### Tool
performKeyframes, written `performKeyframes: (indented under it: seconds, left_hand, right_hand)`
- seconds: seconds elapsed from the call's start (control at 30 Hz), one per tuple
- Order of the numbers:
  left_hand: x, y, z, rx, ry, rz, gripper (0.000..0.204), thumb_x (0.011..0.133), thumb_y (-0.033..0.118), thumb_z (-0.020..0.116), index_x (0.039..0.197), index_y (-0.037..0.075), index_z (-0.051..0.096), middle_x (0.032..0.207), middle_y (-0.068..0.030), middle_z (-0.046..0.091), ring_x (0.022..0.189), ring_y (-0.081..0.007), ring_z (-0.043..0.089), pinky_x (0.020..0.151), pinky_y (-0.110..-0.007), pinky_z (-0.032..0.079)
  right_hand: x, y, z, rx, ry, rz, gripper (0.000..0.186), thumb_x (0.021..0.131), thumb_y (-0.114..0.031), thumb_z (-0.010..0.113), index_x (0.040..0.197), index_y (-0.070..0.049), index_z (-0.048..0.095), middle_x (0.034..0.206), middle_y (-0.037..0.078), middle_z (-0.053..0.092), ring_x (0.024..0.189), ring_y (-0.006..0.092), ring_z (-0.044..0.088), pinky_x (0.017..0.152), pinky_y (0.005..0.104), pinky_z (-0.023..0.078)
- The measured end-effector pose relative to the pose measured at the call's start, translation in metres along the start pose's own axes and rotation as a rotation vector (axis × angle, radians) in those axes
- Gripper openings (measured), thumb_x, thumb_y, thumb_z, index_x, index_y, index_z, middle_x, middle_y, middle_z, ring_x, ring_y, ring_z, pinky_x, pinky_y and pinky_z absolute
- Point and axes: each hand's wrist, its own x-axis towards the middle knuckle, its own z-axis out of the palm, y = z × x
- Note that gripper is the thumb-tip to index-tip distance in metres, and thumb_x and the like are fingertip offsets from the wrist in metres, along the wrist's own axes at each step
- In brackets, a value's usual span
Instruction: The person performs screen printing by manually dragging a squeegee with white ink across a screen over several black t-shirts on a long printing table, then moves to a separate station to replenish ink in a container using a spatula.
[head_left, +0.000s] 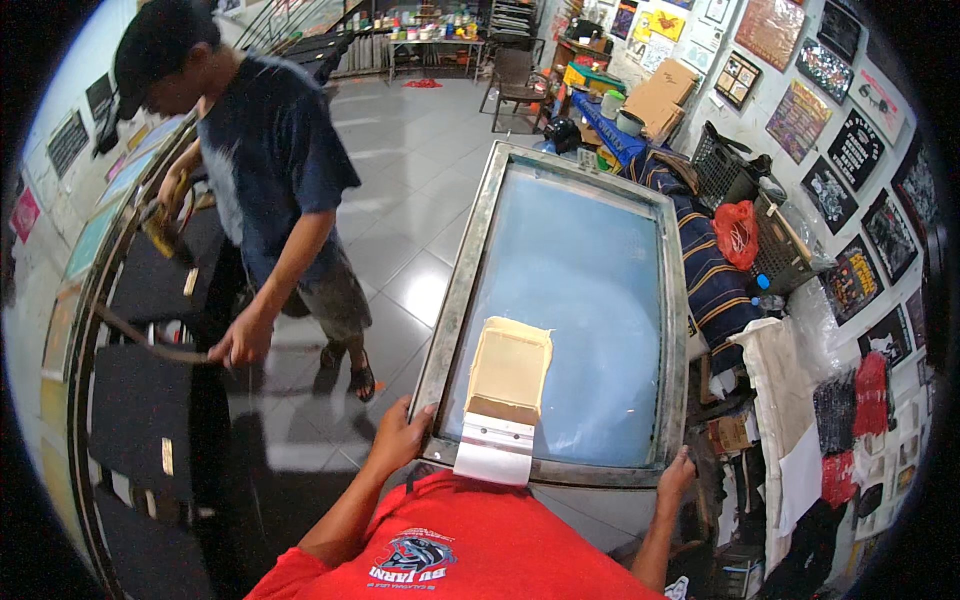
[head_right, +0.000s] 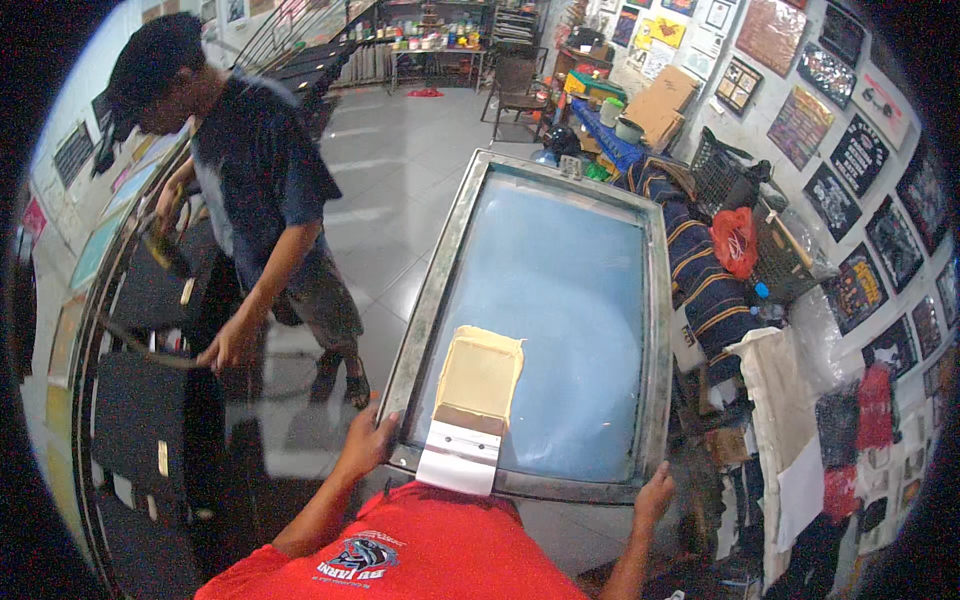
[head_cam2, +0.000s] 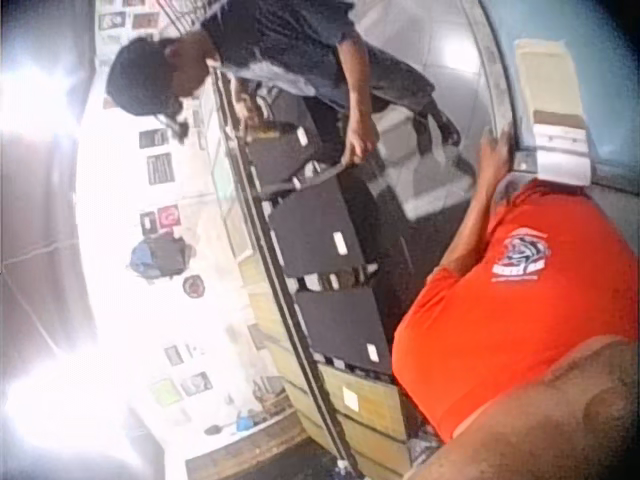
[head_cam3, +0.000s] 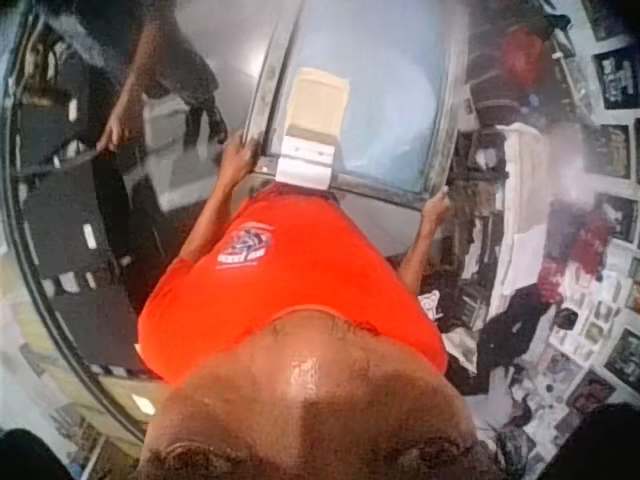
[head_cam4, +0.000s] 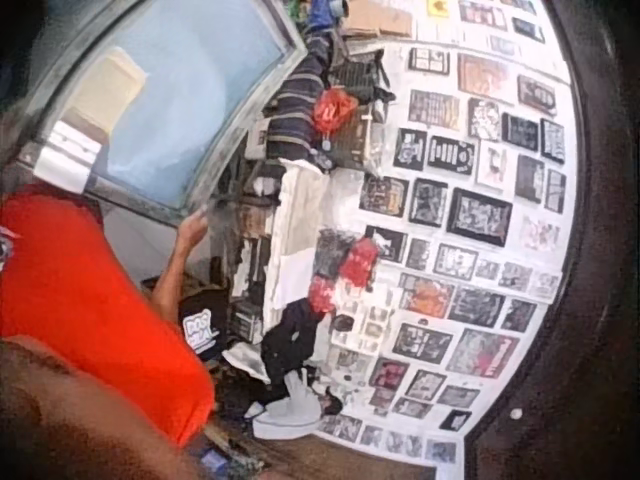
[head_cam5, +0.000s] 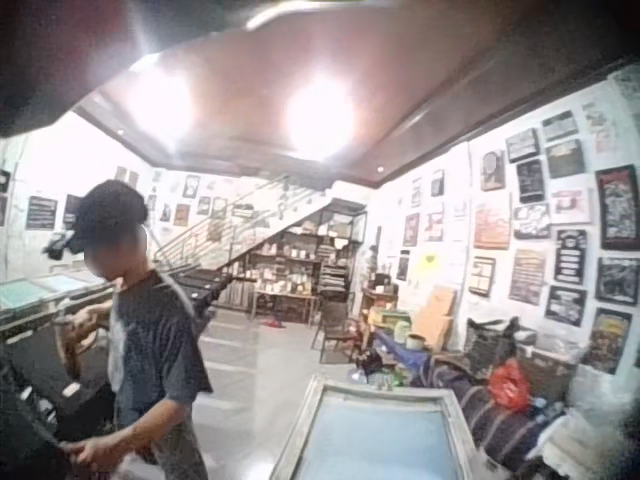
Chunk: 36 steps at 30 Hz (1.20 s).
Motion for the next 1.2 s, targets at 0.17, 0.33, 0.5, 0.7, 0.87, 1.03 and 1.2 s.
performKeyframes:
  seconds: [0.17,0.33,0.5,0.7,0.87,1.03,1.2]
  left_hand:
    - [0.001,0.009,-0.009,0.087,-0.036,0.048,0.047,0.091,0.037,0.058,0.109,-0.006,0.058,0.101,-0.0238,0.065,0.096,-0.0324,0.062,0.086,-0.039,0.046]
    - [-0.008,0.017,0.005,0.177,0.036,-0.126,0.055,0.091,0.044,0.055,0.110,-0.007,0.059,0.101,-0.0270,0.065,0.096,-0.0366,0.063,0.086,-0.042,0.046]
    - [-0.023,0.014,0.026,0.119,0.239,-0.108,0.054,0.093,0.044,0.051,0.100,-0.008,0.060,0.092,-0.0304,0.063,0.091,-0.0442,0.061,0.080,-0.045,0.046]
    - [-0.028,0.036,0.014,0.174,0.390,-0.200,0.052,0.094,0.045,0.049,0.097,-0.005,0.062,0.091,-0.0293,0.063,0.089,-0.0459,0.060,0.077,-0.046,0.046]
    - [0.068,0.002,-0.011,0.156,0.534,-0.152,0.053,0.095,0.043,0.047,0.093,-0.007,0.061,0.088,-0.0307,0.061,0.088,-0.0465,0.059,0.076,-0.047,0.045]
    - [0.170,0.009,-0.066,0.104,0.561,-0.133,0.052,0.097,0.041,0.045,0.090,-0.008,0.060,0.085,-0.0309,0.061,0.083,-0.0476,0.058,0.072,-0.048,0.044]
    - [0.295,0.034,-0.143,0.161,0.529,-0.142,0.050,0.096,0.039,0.045,0.086,-0.007,0.061,0.080,-0.0288,0.061,0.077,-0.0447,0.059,0.070,-0.048,0.044]
  right_hand:
    - [-0.009,0.030,0.029,0.199,0.165,-0.066,0.059,0.101,-0.042,0.037,0.071,0.006,0.051,0.059,0.011,0.041,0.057,0.0255,0.039,0.057,0.0441,0.031]
    - [0.028,0.057,0.047,0.107,-0.015,-0.057,0.060,0.100,-0.043,0.035,0.106,0.011,0.060,0.096,0.029,0.063,0.090,0.0449,0.059,0.080,0.0477,0.043]
    - [0.072,0.054,0.040,0.160,0.086,-0.329,0.058,0.101,-0.041,0.035,0.085,0.010,0.057,0.072,0.021,0.056,0.067,0.0351,0.049,0.064,0.0473,0.036]
    - [0.066,-0.066,0.019,0.131,-0.110,-0.371,0.054,0.100,-0.036,0.037,0.089,0.012,0.060,0.082,0.033,0.059,0.078,0.0470,0.057,0.068,0.0492,0.040]
    - [0.103,-0.182,0.088,0.139,-0.142,-0.416,0.053,0.099,-0.033,0.040,0.076,0.013,0.055,0.070,0.032,0.054,0.068,0.0496,0.050,0.062,0.0499,0.037]
    - [0.113,-0.277,0.166,0.167,-0.160,-0.445,0.055,0.099,-0.035,0.038,0.077,0.011,0.057,0.072,0.030,0.057,0.069,0.0484,0.052,0.063,0.0509,0.037]
    - [0.125,-0.378,0.249,0.197,-0.120,-0.454,0.055,0.099,-0.036,0.038,0.081,0.010,0.062,0.076,0.029,0.061,0.074,0.0478,0.057,0.066,0.0501,0.041]
